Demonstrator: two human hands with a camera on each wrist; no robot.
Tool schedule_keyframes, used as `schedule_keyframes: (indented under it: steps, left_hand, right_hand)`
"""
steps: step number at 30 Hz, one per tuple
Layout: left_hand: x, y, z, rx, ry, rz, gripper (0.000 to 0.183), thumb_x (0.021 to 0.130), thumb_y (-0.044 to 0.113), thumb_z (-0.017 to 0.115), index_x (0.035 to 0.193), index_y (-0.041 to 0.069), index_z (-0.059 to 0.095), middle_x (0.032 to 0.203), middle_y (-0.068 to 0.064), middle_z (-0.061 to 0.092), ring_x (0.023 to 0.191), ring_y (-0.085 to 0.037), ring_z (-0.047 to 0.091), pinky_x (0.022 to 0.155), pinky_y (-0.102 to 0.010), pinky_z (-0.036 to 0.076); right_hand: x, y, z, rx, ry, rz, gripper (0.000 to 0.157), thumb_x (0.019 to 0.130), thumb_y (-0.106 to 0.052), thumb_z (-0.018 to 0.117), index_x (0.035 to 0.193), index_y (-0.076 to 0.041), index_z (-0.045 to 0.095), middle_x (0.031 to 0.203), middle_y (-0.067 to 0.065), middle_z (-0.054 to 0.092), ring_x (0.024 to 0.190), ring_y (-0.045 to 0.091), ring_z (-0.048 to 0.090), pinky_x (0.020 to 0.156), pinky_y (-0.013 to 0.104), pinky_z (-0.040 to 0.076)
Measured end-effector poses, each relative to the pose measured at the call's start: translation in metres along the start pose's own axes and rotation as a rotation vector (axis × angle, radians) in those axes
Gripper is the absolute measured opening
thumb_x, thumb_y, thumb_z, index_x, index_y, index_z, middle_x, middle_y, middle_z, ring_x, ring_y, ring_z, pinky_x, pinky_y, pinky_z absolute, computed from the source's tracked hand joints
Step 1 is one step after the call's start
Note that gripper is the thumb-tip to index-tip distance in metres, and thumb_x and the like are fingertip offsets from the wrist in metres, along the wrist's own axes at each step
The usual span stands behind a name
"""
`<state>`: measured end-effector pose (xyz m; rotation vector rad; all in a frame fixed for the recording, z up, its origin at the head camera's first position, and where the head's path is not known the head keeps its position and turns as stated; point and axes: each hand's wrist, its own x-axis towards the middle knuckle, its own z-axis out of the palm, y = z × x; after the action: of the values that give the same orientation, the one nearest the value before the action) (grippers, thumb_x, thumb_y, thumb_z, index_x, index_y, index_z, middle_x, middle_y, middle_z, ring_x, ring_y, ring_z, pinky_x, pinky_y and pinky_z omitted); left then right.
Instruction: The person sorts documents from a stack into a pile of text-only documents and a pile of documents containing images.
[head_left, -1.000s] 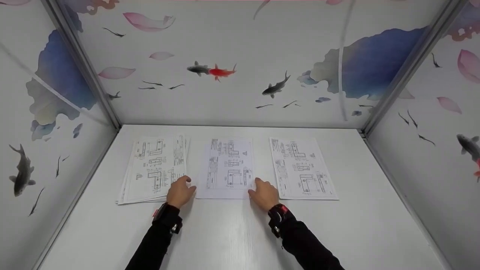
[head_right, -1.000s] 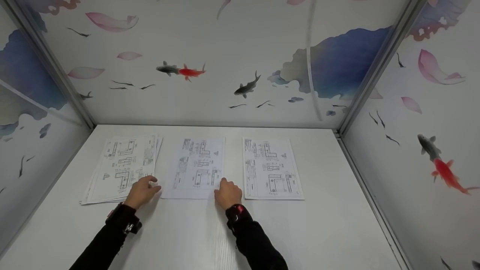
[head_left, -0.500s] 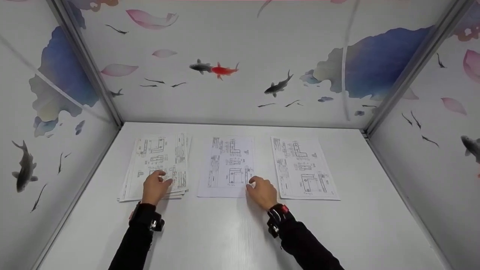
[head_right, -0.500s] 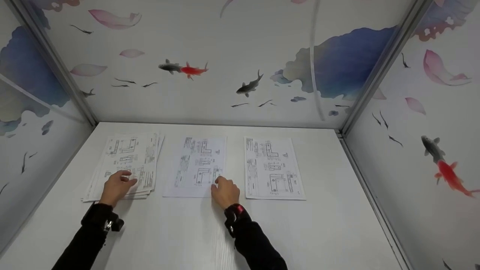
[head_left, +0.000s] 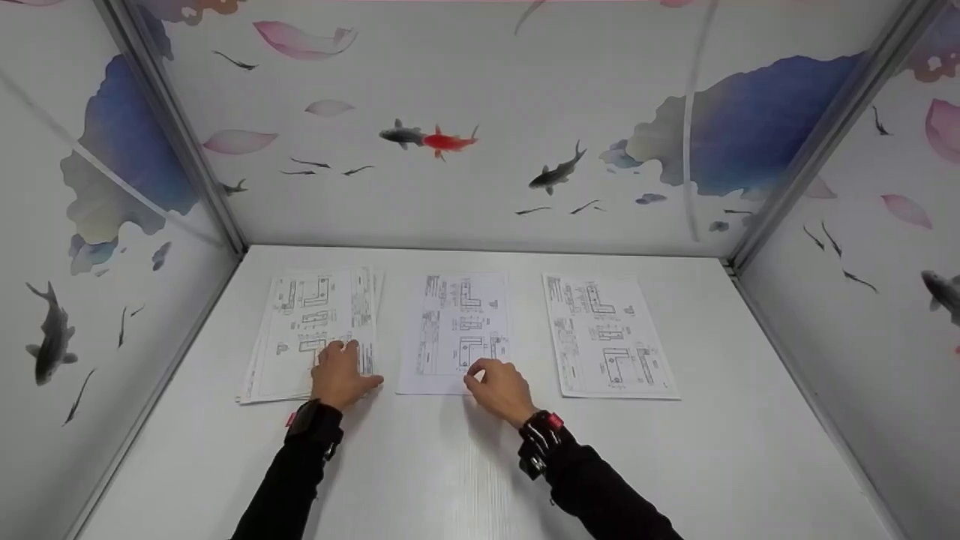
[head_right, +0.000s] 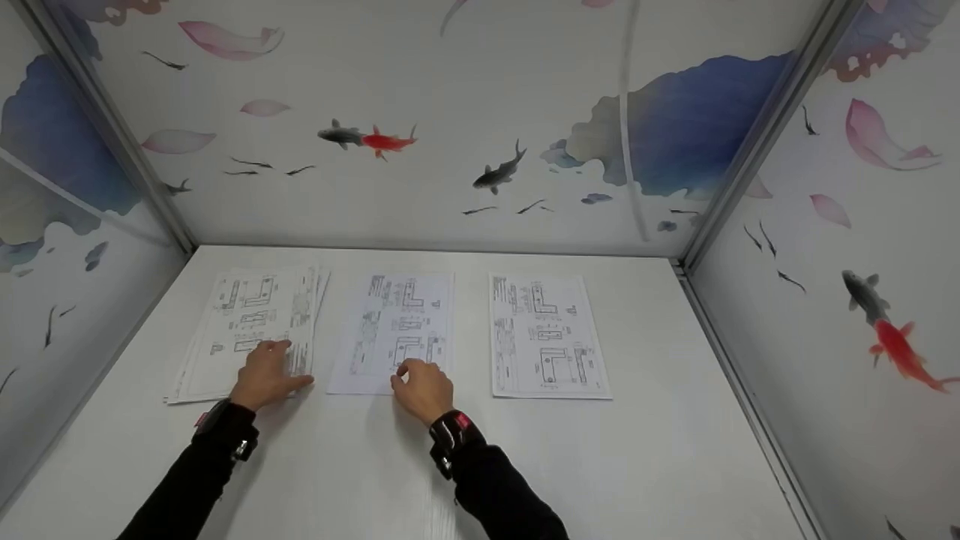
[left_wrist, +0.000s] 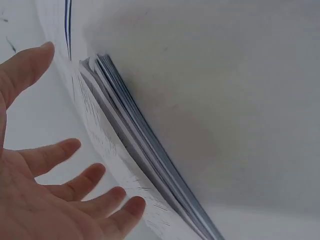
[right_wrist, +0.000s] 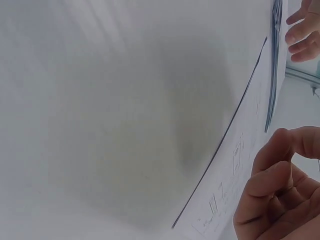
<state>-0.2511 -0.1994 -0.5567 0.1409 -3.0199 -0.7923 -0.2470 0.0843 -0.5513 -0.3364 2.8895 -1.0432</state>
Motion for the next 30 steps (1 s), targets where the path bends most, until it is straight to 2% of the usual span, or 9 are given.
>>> schedule_keyframes:
  steps: [6,12,15,19,22,24,26,28,30]
  left_hand:
    - [0.004,0.008,0.013,0.091,0.003,-0.040,0.071,0.074,0.026,0.075,0.130,-0.009,0.049,0.122,-0.031,0.050,0.116,-0.048,0.046,0.095,-0.066,0.039]
    - [0.009,0.007,0.014,0.055,0.081,-0.020,0.029,0.087,0.016,0.058,0.103,-0.008,0.063,0.099,-0.027,0.062,0.095,-0.045,0.059,0.078,-0.059,0.048]
    - [0.009,0.003,0.009,0.012,0.129,-0.022,0.017,0.091,0.006,0.052,0.094,-0.007,0.064,0.088,-0.025,0.066,0.083,-0.041,0.065,0.068,-0.054,0.051]
    - [0.007,-0.005,0.000,-0.031,0.159,-0.025,0.025,0.092,-0.003,0.050,0.114,-0.007,0.061,0.089,-0.026,0.069,0.074,-0.038,0.068,0.059,-0.049,0.052]
    - [0.006,-0.011,-0.002,0.009,0.166,0.037,0.046,0.093,-0.004,0.051,0.139,0.001,0.048,0.098,-0.028,0.068,0.073,-0.038,0.068,0.059,-0.048,0.053]
    - [0.005,-0.015,-0.001,0.071,0.168,0.097,0.053,0.093,-0.004,0.054,0.144,0.009,0.046,0.106,-0.027,0.066,0.075,-0.039,0.067,0.062,-0.049,0.054]
    - [0.003,-0.017,0.000,0.143,0.180,0.149,0.047,0.092,-0.002,0.057,0.137,0.011,0.055,0.107,-0.026,0.065,0.076,-0.040,0.067,0.064,-0.051,0.054]
    - [0.002,-0.018,0.003,0.196,0.196,0.180,0.032,0.091,0.003,0.061,0.122,0.007,0.066,0.102,-0.023,0.067,0.076,-0.039,0.067,0.063,-0.051,0.054]
    - [0.000,-0.016,0.006,0.220,0.191,0.190,0.021,0.088,0.015,0.067,0.103,0.001,0.070,0.088,-0.019,0.067,0.070,-0.035,0.064,0.059,-0.049,0.052]
  right_hand:
    - [-0.001,-0.006,0.003,0.031,-0.047,-0.015,0.020,0.091,-0.028,0.063,0.099,-0.013,0.073,0.075,-0.001,0.067,0.059,0.009,0.056,0.054,0.028,0.044]
    - [-0.002,-0.007,0.004,0.061,-0.087,-0.023,0.019,0.092,-0.027,0.063,0.100,-0.013,0.072,0.072,-0.003,0.067,0.056,0.008,0.058,0.053,0.028,0.045]
    - [-0.003,-0.006,0.005,0.066,-0.100,-0.030,0.019,0.092,-0.027,0.063,0.100,-0.012,0.072,0.069,-0.004,0.065,0.054,0.007,0.058,0.051,0.027,0.044]
    - [-0.003,-0.005,0.006,0.071,-0.113,-0.029,0.018,0.092,-0.026,0.063,0.099,-0.012,0.072,0.064,-0.005,0.065,0.051,0.007,0.058,0.049,0.027,0.044]
    - [-0.002,-0.006,0.007,0.081,-0.120,-0.025,0.018,0.093,-0.026,0.063,0.101,-0.012,0.072,0.064,-0.005,0.065,0.052,0.007,0.059,0.049,0.026,0.044]
    - [-0.002,-0.007,0.007,0.088,-0.121,-0.030,0.018,0.093,-0.025,0.063,0.102,-0.012,0.071,0.066,-0.005,0.065,0.052,0.007,0.059,0.049,0.027,0.044]
    - [-0.002,-0.006,0.007,0.088,-0.126,-0.039,0.019,0.093,-0.024,0.063,0.103,-0.011,0.071,0.067,-0.004,0.066,0.053,0.007,0.059,0.049,0.027,0.045]
    - [-0.002,-0.006,0.007,0.084,-0.129,-0.043,0.019,0.093,-0.025,0.063,0.103,-0.011,0.071,0.067,-0.004,0.066,0.053,0.007,0.059,0.050,0.027,0.045]
    - [-0.002,-0.005,0.008,0.084,-0.132,-0.045,0.019,0.092,-0.025,0.063,0.102,-0.011,0.071,0.067,-0.003,0.067,0.053,0.008,0.059,0.050,0.027,0.045]
